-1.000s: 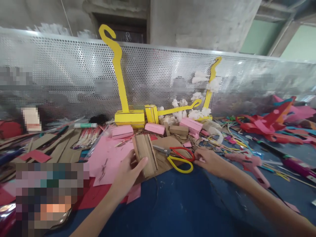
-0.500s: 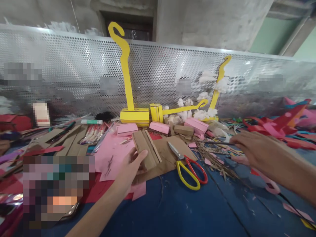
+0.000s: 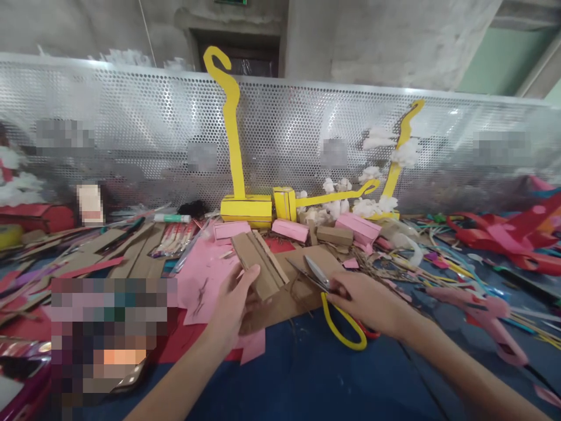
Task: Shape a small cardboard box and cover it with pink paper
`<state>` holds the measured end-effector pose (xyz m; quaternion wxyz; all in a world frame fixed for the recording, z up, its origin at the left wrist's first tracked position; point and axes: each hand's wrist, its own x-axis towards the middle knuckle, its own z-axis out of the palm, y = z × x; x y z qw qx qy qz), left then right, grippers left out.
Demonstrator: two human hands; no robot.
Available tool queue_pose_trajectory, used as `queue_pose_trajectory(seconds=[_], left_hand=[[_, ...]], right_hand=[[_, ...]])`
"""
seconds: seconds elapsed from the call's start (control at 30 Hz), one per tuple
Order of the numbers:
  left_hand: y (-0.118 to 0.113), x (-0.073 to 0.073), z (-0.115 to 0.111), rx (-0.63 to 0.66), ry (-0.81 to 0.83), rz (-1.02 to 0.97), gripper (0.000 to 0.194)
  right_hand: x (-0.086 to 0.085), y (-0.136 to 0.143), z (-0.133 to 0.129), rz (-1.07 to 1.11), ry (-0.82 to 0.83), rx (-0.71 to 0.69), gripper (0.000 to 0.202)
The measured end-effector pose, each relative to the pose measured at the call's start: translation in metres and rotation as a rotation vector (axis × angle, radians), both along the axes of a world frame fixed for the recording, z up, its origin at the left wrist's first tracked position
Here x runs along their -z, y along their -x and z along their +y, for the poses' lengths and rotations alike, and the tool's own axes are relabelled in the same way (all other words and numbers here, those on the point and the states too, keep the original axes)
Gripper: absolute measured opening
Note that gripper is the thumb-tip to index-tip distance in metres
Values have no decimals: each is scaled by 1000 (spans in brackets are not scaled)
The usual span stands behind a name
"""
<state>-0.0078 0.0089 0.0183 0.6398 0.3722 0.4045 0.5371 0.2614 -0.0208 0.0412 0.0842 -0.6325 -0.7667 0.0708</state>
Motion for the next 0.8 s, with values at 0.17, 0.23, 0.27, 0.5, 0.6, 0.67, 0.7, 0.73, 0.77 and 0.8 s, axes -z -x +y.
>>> queue_pose_trajectory(seconds=[0.17, 0.23, 0.27, 0.5, 0.6, 0.67, 0.7, 0.73, 0.77, 0.8], left_hand=[[0, -4, -1, -25, 17, 17, 43], [0, -5, -1, -24, 13, 18, 43], [0, -4, -1, -22, 15, 19, 42], [3, 1, 1, 14, 43, 8, 43], [2, -2, -1, 42, 66, 6, 47], [1, -5, -2, 56, 87, 11, 51], [0, -7, -3, 63, 95, 11, 54], [-1, -8, -5, 70, 101, 11, 56], [-1, -8, -6, 79, 107, 11, 58], [-2, -9, -7, 90, 115, 11, 60]], right_hand=[[-8, 12, 11, 10, 80, -10, 14], [-9, 11, 12, 19, 99, -27, 11], [-8, 10, 12, 23, 100, -29, 11], [-4, -16, 15, 186, 102, -50, 27], [-7, -21, 15, 366, 69, -92, 30], [-8, -20, 13, 545, 87, -114, 31], [-8, -18, 12, 648, 103, -119, 32], [-8, -16, 10, 751, 121, -117, 32], [-7, -13, 7, 852, 137, -111, 31], [-6, -10, 5, 950, 146, -102, 31]])
